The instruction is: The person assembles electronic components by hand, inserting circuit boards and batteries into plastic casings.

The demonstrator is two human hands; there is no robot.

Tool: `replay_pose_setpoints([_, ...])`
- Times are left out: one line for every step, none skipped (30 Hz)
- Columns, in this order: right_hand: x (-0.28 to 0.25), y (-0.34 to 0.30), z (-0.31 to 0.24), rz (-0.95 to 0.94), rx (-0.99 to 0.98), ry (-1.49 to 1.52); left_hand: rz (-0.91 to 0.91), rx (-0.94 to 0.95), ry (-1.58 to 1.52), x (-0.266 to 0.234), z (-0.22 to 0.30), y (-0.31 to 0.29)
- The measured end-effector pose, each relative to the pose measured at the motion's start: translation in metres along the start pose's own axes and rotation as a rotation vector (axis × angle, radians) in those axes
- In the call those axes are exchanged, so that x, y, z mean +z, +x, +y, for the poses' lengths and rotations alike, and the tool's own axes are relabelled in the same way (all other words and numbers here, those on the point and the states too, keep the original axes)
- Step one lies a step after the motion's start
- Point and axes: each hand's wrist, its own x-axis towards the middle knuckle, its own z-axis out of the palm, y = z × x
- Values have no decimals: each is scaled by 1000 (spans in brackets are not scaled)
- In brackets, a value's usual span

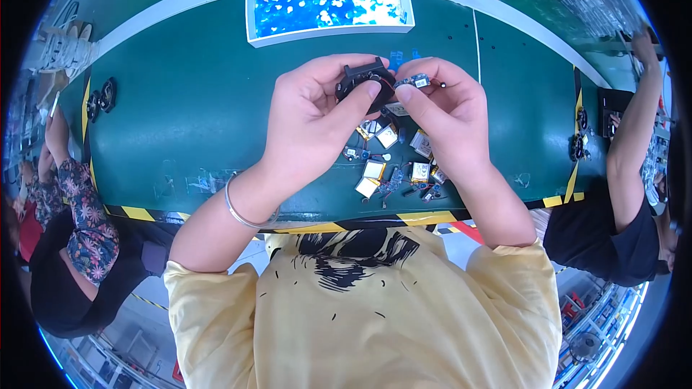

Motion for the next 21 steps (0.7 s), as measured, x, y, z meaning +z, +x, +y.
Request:
replay_pose_setpoints([0,0,0,3,-2,1,-3,-1,1,0,1,1])
replay_pose_setpoints([-1,0,-1,1,-18,-8,-23,-28,3,-1,3,1])
replay_pose_setpoints([-1,0,-1,-2,-33,-18,-42,-56,5,-2,4,2])
replay_pose_setpoints([-1,0,-1,-2,-35,-16,-42,-55,7,-2,5,2])
replay_pose_setpoints([-2,-1,-2,-5,-39,-21,-53,-71,-20,-3,6,2])
replay_pose_setpoints([-2,-1,-2,-8,-43,-26,-63,-87,-47,-3,7,3])
replay_pose_setpoints([-2,-1,-1,-9,-44,-25,-63,-87,-46,-3,8,3])
replay_pose_setpoints([-2,-1,-1,-12,-70,-20,-63,-111,-58,-4,9,4])
replay_pose_setpoints([-2,-1,-1,-15,-96,-15,-62,-135,-71,-4,10,4])
replay_pose_setpoints([-2,-1,-1,-16,-97,-15,-62,-134,-70,-3,10,4])
replay_pose_setpoints([-3,-1,-1,-19,-97,-27,-53,-100,-43,-2,9,3])
replay_pose_setpoints([-3,-1,-1,-22,-98,-38,-44,-66,-16,0,8,2])
replay_pose_setpoints([-3,-1,-1,-23,-99,-37,-44,-65,-15,0,8,1])
replay_pose_setpoints([-2,-1,-2,-14,-87,-33,-35,-57,2,1,8,1])
replay_pose_setpoints([-1,-1,-2,-4,-76,-29,-26,-48,19,1,8,0])
replay_pose_setpoints([0,-1,-2,-4,-78,-28,-28,-48,20,3,8,0])
replay_pose_setpoints([0,0,-2,1,-68,-30,-11,-41,26,4,8,-1])
replay_pose_setpoints([1,0,-2,6,-57,-31,6,-35,32,5,8,-2])
replay_pose_setpoints([1,0,-2,7,-59,-31,5,-33,32,4,6,-3])
replay_pose_setpoints([1,0,-3,20,-5,-7,2,-1,69,4,3,-4])
replay_pose_setpoints([1,0,-3,33,50,17,0,31,106,3,1,-4])
